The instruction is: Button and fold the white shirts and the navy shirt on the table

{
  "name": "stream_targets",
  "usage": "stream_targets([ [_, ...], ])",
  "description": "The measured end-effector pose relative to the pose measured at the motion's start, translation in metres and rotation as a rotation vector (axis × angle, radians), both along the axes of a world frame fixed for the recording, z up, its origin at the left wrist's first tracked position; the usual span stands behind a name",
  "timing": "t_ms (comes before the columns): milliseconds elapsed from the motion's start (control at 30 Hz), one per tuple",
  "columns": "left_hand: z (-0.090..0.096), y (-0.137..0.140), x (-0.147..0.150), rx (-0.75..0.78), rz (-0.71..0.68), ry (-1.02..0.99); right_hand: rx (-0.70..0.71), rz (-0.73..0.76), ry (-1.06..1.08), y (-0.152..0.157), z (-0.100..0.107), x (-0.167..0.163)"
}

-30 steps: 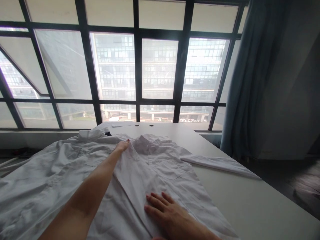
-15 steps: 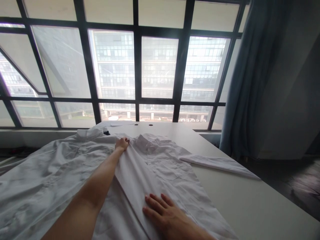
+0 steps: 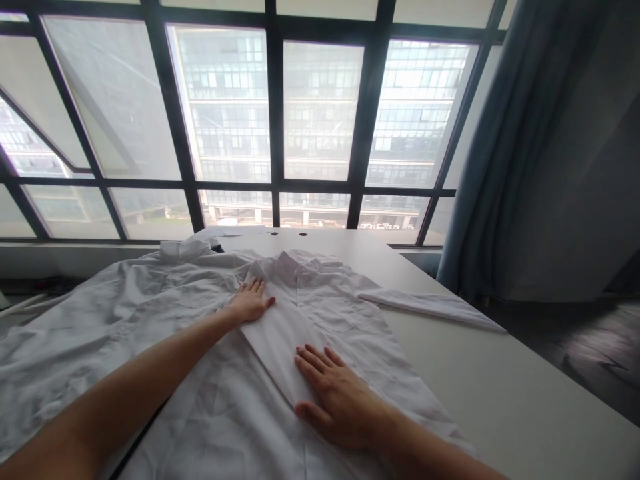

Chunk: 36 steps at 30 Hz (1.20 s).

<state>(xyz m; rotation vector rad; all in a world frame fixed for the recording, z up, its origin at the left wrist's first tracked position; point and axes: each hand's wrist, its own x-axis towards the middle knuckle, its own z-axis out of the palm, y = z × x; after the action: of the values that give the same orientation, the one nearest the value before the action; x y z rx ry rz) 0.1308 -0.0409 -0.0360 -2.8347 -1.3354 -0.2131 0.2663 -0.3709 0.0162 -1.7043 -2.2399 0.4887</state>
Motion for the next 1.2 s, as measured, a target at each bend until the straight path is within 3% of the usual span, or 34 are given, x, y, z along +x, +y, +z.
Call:
stream_targets([
  [333,0.002,0.046,-0.001,-0.06,0.037,-0.013,-0.035,0.01,-0.033,-0.001,0.001,-0.001],
  [500,0.008,0.055,0.007,-0.049,0.113,-0.029,-0.019,0.025,-0.023,-0.002,-0.001,0.0],
  [633,0.014,0.037,0.015,0.074,0.188,-0.021,-0.024,0.015,-0.031,-0.002,0.0,-0.001],
  [733,0.014,0.009,0.016,0.132,0.135,-0.013,-0.033,0.019,-0.04,-0.003,0.001,-0.001],
  [933,0.002,-0.041,-0.015,0.071,0.0,-0.031,-0.022,0.021,-0.059,-0.003,0.002,-0.003],
  [1200,0.003,-0.051,-0.053,-0.065,-0.028,0.017,-0.01,0.009,-0.076,-0.004,-0.003,-0.005],
])
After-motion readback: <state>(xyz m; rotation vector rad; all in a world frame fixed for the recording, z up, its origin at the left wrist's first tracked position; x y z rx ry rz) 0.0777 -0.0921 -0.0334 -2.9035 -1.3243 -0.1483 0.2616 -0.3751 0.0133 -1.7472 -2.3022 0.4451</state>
